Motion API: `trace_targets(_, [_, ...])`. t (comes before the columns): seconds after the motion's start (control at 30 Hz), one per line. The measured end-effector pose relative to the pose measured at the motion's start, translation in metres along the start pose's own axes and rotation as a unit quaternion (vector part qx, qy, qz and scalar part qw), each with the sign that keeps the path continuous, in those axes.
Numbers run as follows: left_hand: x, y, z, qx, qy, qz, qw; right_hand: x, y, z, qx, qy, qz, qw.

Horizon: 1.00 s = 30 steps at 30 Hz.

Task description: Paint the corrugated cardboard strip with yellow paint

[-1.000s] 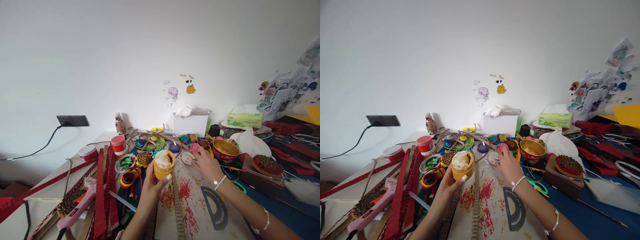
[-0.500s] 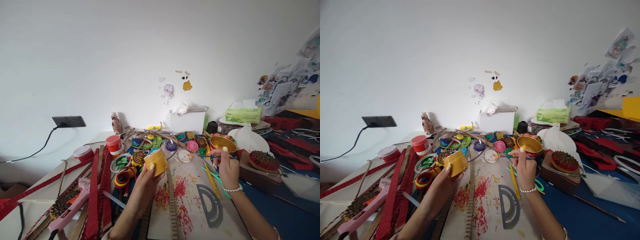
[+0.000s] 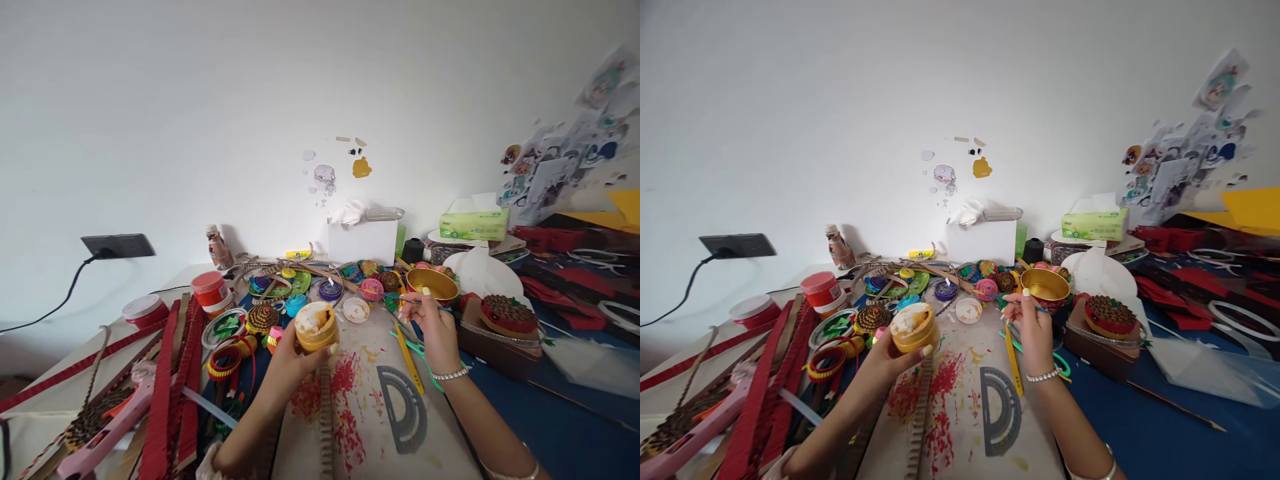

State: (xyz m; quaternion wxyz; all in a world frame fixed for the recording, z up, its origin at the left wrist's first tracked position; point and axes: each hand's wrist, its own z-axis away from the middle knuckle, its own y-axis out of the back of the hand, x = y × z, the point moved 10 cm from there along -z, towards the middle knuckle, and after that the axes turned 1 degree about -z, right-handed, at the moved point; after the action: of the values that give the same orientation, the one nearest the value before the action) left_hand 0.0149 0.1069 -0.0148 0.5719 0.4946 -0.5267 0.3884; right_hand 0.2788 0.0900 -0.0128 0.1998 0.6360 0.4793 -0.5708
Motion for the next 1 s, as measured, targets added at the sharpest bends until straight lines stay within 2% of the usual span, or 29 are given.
trace_targets(0.17, [0.003, -0.026, -0.01, -0.037, -0.016, -0.066, 0.997, 0.003, 0.0, 0.0, 0.005, -0.01, -0.012, 1.0])
trace_targets(0.27, [0.006, -0.034, -0.017, -0.03, -0.044, -0.12, 0.991, 0.005, -0.001, -0.001, 0.006, -0.011, -0.011, 1.0])
trace_targets(0.43, [0.001, -0.032, -0.031, 0.008, -0.066, -0.183, 0.981, 0.008, 0.0, -0.004, 0.008, -0.003, 0.002, 1.0])
trace_targets(0.77, [-0.023, -0.027, -0.04, -0.027, -0.061, -0.178, 0.982, 0.005, -0.001, -0.007, 0.008, 0.044, 0.045, 0.998])
trace_targets(1.0, [-0.017, -0.023, -0.038, 0.007, -0.056, -0.267, 0.962, 0.002, -0.001, -0.006, 0.005, 0.06, 0.095, 0.994])
